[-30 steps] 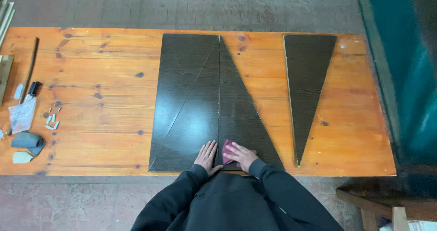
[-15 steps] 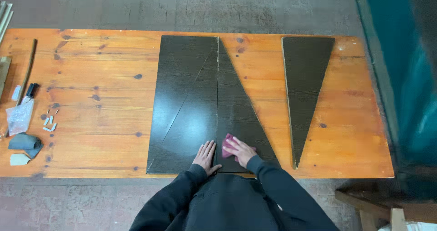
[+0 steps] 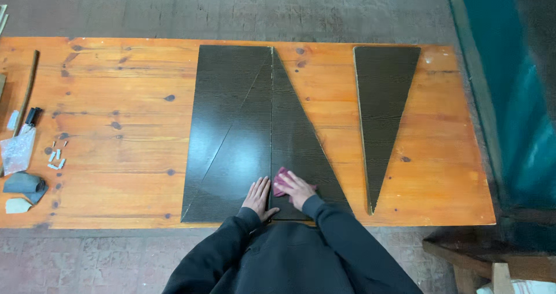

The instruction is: The person wipes the surface of two dark triangular wooden panels on a wooden workbench using a pink cloth. They wipe one panel, then reposition the panels to form a V shape, and continue wiping the second panel.

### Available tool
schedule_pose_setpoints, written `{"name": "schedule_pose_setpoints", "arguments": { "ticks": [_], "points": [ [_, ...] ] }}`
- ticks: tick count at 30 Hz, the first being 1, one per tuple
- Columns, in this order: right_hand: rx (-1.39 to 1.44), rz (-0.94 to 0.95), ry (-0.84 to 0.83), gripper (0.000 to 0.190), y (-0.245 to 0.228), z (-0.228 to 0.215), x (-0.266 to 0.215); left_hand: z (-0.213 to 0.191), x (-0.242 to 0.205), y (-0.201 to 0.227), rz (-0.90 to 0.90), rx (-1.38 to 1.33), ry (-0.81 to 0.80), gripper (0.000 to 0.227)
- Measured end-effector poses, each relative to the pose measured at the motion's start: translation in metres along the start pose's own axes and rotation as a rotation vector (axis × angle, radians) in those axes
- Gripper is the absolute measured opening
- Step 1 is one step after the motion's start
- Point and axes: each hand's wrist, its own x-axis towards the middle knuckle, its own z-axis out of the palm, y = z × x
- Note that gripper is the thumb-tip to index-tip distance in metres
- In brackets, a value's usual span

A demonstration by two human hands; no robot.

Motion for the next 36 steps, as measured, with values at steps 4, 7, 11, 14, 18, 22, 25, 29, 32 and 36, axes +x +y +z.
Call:
{"name": "schedule_pose_setpoints", "arguments": {
  "ticks": [4,7,11,14,18,22,25,29,32,36],
  "points": [
    [-0.001,-0.103,-0.043,0.103,-0.008,0.005,-0.017,0.002,0.004,-0.001,0.004,0.004,-0.005,0.142],
    [0.024,-0.082,-0.093,0.102,0.016,-0.003,-0.03,0.001,0.003,0.003,-0.002,0.012,-0.007,0.144],
    [0.033,0.065,-0.1,0.102,0.025,0.006,-0.008,-0.001,0.008,0.006,-0.025,0.021,-0.036,0.141],
    [0.059,0.052,-0.119,0.103,0.006,0.011,-0.004,-0.001,0.01,0.007,-0.038,0.025,-0.051,0.143],
    [-0.032,-0.009,-0.186,0.106,0.017,-0.005,-0.032,-0.001,0.01,0.005,-0.039,0.035,-0.053,0.142],
    [-0.039,0.065,-0.084,0.1,0.052,0.018,-0.03,0.001,0.013,0.011,-0.053,0.028,-0.066,0.141],
    [0.068,0.153,-0.067,0.106,0.034,0.025,-0.019,0.005,0.015,0.014,-0.082,0.063,-0.045,0.136],
    [-0.041,0.03,-0.008,0.101,0.027,-0.002,-0.057,0.007,0.019,0.019,-0.068,0.059,-0.043,0.131],
    [-0.065,0.111,0.038,0.091,0.052,-0.012,-0.068,0.011,0.022,0.019,-0.064,0.055,-0.039,0.128],
    [-0.034,0.244,0.108,0.082,0.038,-0.006,-0.055,0.016,0.026,0.025,-0.057,0.059,-0.027,0.125]
  ]
}}
